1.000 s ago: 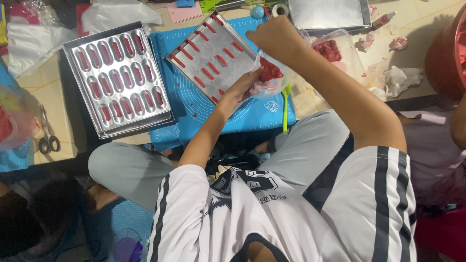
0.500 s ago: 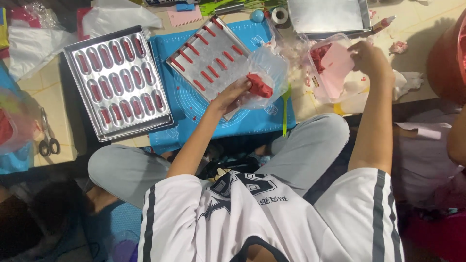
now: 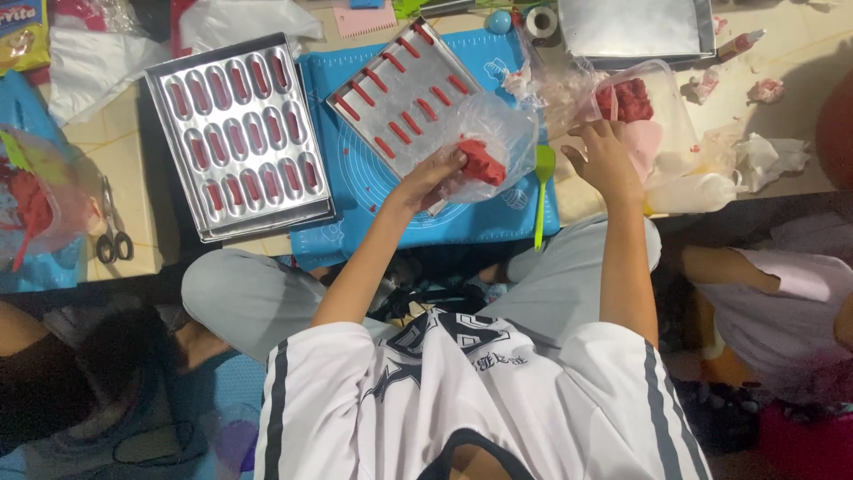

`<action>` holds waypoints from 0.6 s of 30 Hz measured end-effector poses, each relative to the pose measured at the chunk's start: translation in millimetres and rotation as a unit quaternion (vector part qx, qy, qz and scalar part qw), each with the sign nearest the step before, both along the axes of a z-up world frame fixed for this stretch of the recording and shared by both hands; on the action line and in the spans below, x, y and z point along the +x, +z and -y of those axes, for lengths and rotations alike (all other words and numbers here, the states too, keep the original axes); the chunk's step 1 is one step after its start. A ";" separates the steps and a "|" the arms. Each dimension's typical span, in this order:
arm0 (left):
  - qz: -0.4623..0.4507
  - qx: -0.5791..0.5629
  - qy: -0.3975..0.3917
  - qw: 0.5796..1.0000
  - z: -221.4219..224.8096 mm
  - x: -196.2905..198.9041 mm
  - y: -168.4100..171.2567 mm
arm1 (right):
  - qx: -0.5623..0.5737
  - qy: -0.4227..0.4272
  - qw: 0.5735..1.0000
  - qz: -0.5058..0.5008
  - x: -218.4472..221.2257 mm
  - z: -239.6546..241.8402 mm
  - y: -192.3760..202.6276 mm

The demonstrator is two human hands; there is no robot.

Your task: Filling a plastic piping bag with red icing using a spatula and scraper while sitting on the floor.

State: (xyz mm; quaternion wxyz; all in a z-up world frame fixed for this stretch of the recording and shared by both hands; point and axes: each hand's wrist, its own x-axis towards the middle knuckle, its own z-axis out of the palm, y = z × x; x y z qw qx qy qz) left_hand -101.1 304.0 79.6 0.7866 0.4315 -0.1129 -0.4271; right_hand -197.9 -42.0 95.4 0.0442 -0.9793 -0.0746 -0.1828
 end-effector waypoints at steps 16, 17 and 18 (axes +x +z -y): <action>-0.014 -0.052 -0.005 0.999 -8.7 -0.4 -30.3 | 0.693 0.135 0.678 -0.204 -10.0 -124.3 -6.6; -0.001 -0.041 0.010 0.999 -10.2 -2.9 -32.4 | 0.683 0.140 0.691 -0.191 -6.3 -135.7 0.0; 0.012 -0.029 0.024 0.999 -11.6 -5.3 -34.5 | 0.673 0.146 0.703 -0.177 -2.8 -147.1 6.7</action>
